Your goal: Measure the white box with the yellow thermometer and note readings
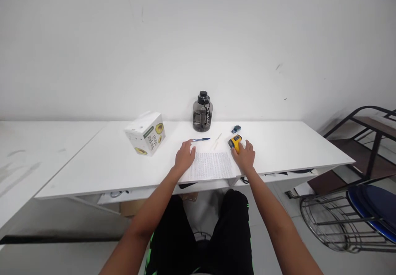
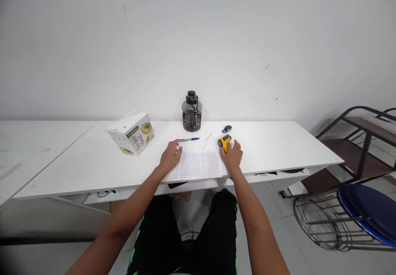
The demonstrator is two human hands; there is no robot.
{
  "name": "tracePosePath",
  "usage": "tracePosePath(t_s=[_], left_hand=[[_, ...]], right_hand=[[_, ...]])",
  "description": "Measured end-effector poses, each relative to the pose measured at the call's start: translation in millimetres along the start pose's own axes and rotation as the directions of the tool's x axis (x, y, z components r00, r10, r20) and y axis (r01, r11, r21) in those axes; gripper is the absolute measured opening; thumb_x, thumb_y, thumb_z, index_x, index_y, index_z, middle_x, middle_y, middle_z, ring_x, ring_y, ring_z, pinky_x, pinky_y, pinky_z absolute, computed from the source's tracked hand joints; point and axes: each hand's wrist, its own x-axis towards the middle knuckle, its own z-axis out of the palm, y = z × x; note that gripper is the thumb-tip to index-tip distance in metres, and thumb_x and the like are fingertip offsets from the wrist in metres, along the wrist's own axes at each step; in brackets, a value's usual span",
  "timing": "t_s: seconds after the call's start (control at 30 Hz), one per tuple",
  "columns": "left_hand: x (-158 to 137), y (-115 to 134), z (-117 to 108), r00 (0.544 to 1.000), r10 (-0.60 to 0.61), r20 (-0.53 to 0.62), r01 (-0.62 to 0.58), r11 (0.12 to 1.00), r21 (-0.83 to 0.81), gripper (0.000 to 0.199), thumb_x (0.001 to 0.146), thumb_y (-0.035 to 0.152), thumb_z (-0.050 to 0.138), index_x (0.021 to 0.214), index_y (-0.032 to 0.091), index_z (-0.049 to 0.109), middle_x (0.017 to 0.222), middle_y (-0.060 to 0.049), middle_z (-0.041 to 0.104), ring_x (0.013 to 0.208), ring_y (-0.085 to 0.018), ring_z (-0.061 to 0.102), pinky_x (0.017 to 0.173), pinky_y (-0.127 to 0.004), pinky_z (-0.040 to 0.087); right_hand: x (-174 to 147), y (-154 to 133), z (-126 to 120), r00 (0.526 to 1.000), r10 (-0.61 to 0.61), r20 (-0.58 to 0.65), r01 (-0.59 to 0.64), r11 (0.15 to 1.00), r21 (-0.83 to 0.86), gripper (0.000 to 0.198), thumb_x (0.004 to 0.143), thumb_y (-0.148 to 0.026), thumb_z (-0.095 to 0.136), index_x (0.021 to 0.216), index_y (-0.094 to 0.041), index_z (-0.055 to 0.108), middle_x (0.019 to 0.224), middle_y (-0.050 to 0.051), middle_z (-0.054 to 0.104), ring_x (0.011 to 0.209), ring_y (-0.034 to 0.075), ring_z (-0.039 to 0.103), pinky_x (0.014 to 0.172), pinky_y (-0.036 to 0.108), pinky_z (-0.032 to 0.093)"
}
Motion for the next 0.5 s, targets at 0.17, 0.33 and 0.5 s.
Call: tracePosePath(t_s=[0.17,0.33,0.5], left_hand=[[62.4,-20.3,14.1,0.988,0.092,0.126,-0.113,0.978,0.175,0.05,0.093,0.05,0.049,0.131,0.018,0.055,0.132,-0.015,0.056,0.12,-0.033,0.053,0.098,-0.047,0.043],[77.6,-39.6,23.0,0.947,0.25,0.2,-0.275,0.955,0.108,0.023,0.093,0.038,0.055,0.105,0.025,0.069,0.116,-0.006,0.067,0.11,-0.027,0.057,0.095,-0.043,0.041],[75.3,-41.8,26.4,0.953,0.275,0.127,-0.279,0.96,0.011,0.022,0.096,0.031,0.05,0.105,0.022,0.068,0.11,-0.006,0.068,0.099,-0.022,0.063,0.087,-0.038,0.046]], right_hand=[[10.4,3.6,4.8,0.999,-0.034,-0.01,0.034,0.999,-0.01,0.051,0.091,-0.047,0.05,0.13,-0.017,0.063,0.148,0.02,0.046,0.132,0.036,0.04,0.093,0.046,0.043],[24.0,8.5,12.3,0.994,-0.106,-0.017,0.105,0.994,-0.013,0.051,0.091,-0.047,0.048,0.129,-0.016,0.063,0.144,0.02,0.05,0.127,0.034,0.045,0.09,0.045,0.044],[30.7,-9.3,11.7,0.958,-0.239,-0.157,0.223,0.968,-0.111,0.048,0.094,-0.043,0.047,0.13,-0.014,0.06,0.135,0.02,0.057,0.127,0.037,0.045,0.102,0.058,0.031]])
